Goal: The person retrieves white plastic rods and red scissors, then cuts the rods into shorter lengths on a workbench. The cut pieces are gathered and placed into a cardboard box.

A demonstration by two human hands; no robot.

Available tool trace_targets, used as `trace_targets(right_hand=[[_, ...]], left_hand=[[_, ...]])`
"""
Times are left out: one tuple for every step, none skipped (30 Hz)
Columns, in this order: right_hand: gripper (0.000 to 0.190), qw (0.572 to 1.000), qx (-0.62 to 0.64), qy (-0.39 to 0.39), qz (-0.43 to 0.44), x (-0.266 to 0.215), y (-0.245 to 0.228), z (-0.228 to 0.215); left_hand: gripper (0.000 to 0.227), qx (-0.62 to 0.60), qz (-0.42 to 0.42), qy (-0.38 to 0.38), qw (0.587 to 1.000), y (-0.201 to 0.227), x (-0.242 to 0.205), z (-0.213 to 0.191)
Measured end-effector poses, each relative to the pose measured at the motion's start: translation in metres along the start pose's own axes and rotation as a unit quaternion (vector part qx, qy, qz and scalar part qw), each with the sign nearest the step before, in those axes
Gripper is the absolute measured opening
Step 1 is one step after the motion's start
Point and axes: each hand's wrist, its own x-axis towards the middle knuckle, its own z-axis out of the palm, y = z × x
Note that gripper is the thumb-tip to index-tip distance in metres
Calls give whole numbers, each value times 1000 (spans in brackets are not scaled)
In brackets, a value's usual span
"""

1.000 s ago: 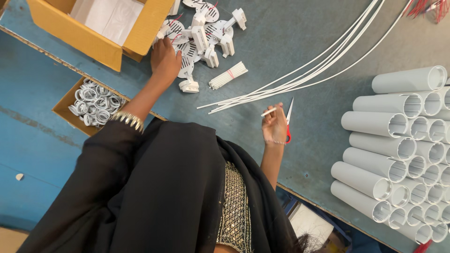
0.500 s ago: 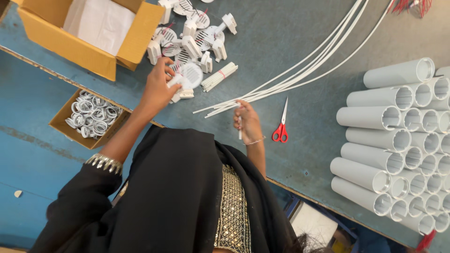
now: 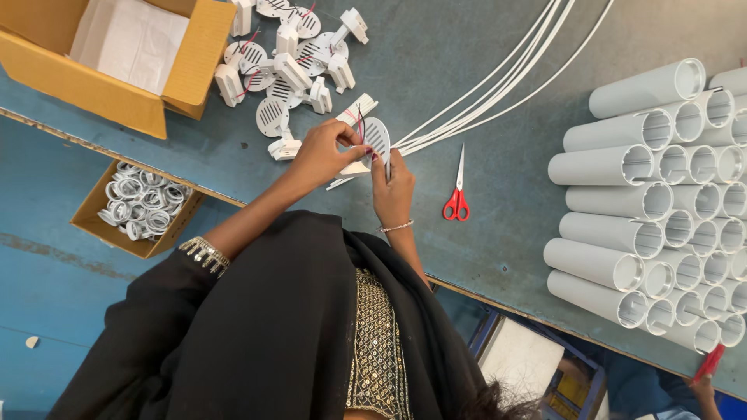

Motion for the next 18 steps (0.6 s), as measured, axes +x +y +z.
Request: trace_targets(right_hand=[[19, 1000, -4, 3, 3, -2, 1, -2], [19, 1000, -9, 7, 6, -4, 2, -5], [18, 1000, -14, 11, 9, -5, 4, -8], [17, 1000, 4, 22, -8, -7, 6, -9], [19, 999, 21, 33, -26, -9, 9, -11], [22, 997, 38, 45, -44, -10, 13, -13], [22, 996, 78, 33, 12, -10, 18, -15], [23, 990, 118, 22, 68, -11, 24, -18], [23, 980, 158, 10, 122, -11, 32, -21], [21, 977, 168, -11, 131, -12, 42, -22], [19, 973, 178, -32, 140, -12, 53, -23], [19, 969, 188, -52, 149, -13, 64, -22], [17, 943, 238, -82, 216, -15, 75, -20], [17, 909, 287, -110, 280, -18, 85, -16], [21, 868, 334, -137, 342, -22, 95, -12], [20, 848, 366, -152, 352, -27, 104, -9], [20, 827, 397, -166, 362, -33, 112, -6], [20, 804, 427, -182, 371, -39, 119, -5]], left_hand=[[28, 3, 8, -2, 1000, 0, 3, 5], [27, 6, 17, -4, 1000, 0, 6, 10], [26, 9, 25, -6, 1000, -1, 8, 15], [24, -12, 39, -8, 999, -2, 9, 20], [22, -33, 52, -10, 998, -3, 10, 26], [20, -54, 66, -13, 996, -4, 11, 31], [20, -59, 62, -21, 996, -4, 13, 36], [20, -64, 58, -30, 996, -5, 14, 40], [20, -69, 53, -40, 995, -6, 17, 44], [19, -128, 37, -62, 989, -7, 18, 47], [18, -185, 20, -84, 979, -8, 20, 50], [18, -242, 3, -106, 965, -8, 23, 52], [18, -251, -1, -131, 959, -9, 27, 54], [18, -260, -4, -157, 953, -9, 33, 55], [18, -268, -8, -183, 946, -9, 38, 56], [17, -254, 4, -190, 948, -8, 43, 59], [17, -241, 16, -197, 950, -9, 49, 62], [17, -228, 27, -201, 952, -10, 53, 63]])
